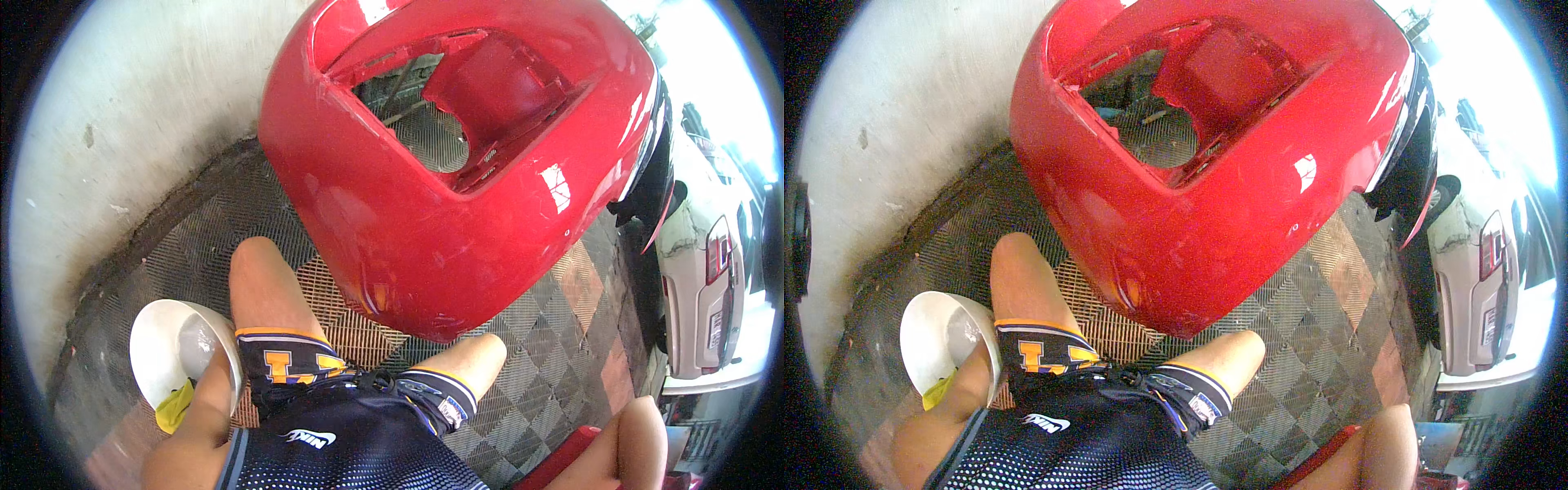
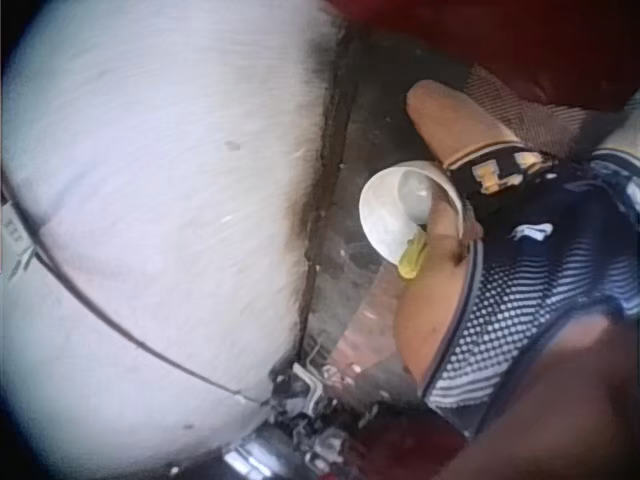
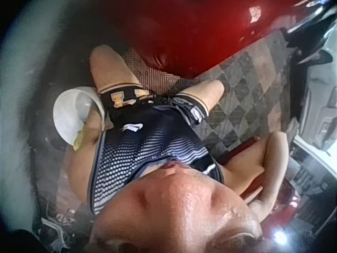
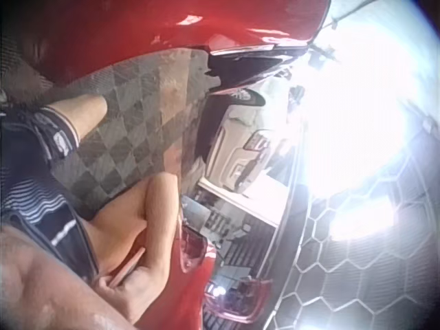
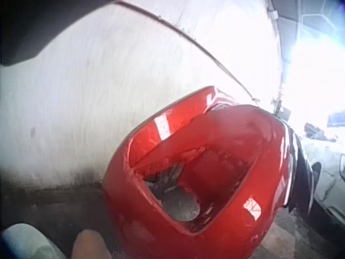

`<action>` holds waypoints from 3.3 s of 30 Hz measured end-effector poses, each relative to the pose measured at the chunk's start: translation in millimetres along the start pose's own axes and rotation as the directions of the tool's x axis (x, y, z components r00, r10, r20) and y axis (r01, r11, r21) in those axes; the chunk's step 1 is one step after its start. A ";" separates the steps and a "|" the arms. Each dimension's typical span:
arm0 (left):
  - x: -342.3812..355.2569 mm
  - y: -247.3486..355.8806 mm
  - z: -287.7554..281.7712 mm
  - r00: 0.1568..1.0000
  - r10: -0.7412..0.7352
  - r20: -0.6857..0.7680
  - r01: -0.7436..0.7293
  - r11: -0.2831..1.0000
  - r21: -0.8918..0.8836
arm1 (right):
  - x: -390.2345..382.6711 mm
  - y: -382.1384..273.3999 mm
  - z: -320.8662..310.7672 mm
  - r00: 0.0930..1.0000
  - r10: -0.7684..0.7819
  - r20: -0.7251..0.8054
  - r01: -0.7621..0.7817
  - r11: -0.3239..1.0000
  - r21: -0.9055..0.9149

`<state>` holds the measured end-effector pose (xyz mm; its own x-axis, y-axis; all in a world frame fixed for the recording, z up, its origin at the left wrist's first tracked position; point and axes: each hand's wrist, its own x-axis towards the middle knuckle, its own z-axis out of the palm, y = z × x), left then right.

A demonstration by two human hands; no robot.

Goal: The person sands a detached red car bumper with a sanding block, focusing on the edges and surface. They dip the block into a bucket of water and continue sanding various sections of the bumper.

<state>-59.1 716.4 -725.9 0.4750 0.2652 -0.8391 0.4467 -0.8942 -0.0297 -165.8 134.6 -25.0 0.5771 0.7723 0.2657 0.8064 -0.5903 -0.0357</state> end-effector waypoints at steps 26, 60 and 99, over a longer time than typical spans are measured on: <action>-371.1 392.3 -203.9 0.687 0.606 0.401 -0.706 0.688 0.169 | 117.9 -172.3 -451.2 0.725 0.663 0.186 -0.640 0.748 -0.176; -528.0 365.3 -353.7 0.538 0.545 0.643 -0.838 0.425 0.341 | 356.8 -419.3 -581.8 0.388 0.922 0.002 -0.840 0.355 -0.411; -611.1 81.1 -287.0 0.521 0.737 0.430 -0.825 0.308 0.473 | 93.2 -836.2 23.0 -0.824 0.236 0.516 0.552 0.543 0.633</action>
<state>-95.5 585.4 -59.6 0.2513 -0.6759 -0.6928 -0.6130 -0.6651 0.4266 -783.3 705.5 7.4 -0.2184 -0.6543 -0.7240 0.8383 0.2541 -0.4824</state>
